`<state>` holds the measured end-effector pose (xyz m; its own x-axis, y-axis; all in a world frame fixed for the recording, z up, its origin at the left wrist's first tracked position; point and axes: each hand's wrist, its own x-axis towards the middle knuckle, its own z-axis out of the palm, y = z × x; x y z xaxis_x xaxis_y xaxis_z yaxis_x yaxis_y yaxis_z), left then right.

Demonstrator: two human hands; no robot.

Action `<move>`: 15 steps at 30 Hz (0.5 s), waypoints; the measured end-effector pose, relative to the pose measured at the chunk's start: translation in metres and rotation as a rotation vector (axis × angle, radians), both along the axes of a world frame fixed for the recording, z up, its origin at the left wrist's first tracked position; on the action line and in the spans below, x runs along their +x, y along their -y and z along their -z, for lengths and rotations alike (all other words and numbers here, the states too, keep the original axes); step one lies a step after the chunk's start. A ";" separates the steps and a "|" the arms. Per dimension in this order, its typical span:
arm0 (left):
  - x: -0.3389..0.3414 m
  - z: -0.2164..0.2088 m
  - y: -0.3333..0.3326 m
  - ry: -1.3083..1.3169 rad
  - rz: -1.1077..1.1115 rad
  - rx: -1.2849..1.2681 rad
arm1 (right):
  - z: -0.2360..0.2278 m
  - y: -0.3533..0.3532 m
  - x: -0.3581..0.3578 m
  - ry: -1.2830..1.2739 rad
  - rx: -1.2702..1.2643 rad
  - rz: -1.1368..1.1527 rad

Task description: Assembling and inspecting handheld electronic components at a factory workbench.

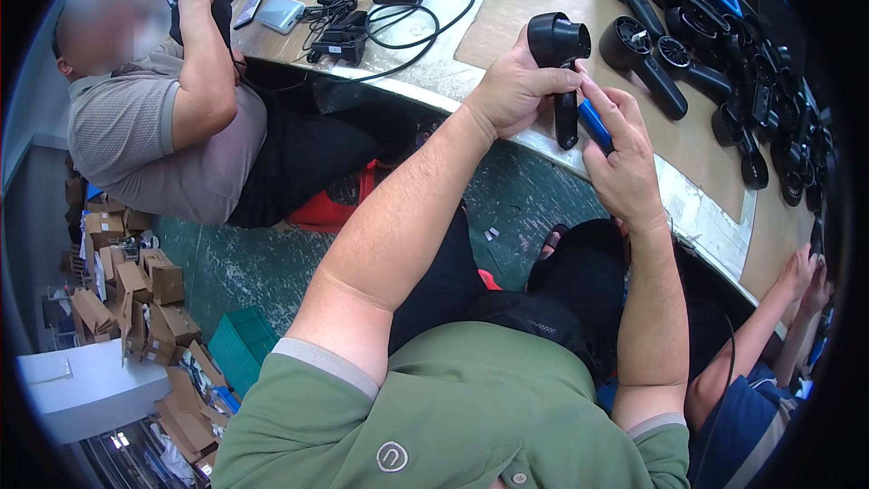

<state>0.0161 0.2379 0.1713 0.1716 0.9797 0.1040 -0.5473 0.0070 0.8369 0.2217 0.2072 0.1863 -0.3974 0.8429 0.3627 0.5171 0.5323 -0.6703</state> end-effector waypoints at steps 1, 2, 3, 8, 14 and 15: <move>0.000 0.000 0.000 0.002 -0.003 0.002 | 0.000 0.000 0.000 0.001 0.001 -0.001; 0.001 0.001 -0.001 0.005 -0.006 0.004 | -0.001 0.000 0.000 0.003 0.001 -0.002; 0.001 0.001 -0.001 0.007 -0.009 0.006 | -0.001 0.000 0.000 0.004 0.002 -0.003; -0.001 0.000 0.000 0.002 0.008 -0.014 | 0.000 0.000 0.000 0.005 0.000 0.000; 0.000 0.000 0.000 0.013 0.006 -0.014 | -0.002 0.001 -0.001 0.001 -0.014 0.006; 0.000 0.001 -0.001 0.014 0.006 -0.009 | -0.002 0.001 -0.001 0.001 -0.015 0.006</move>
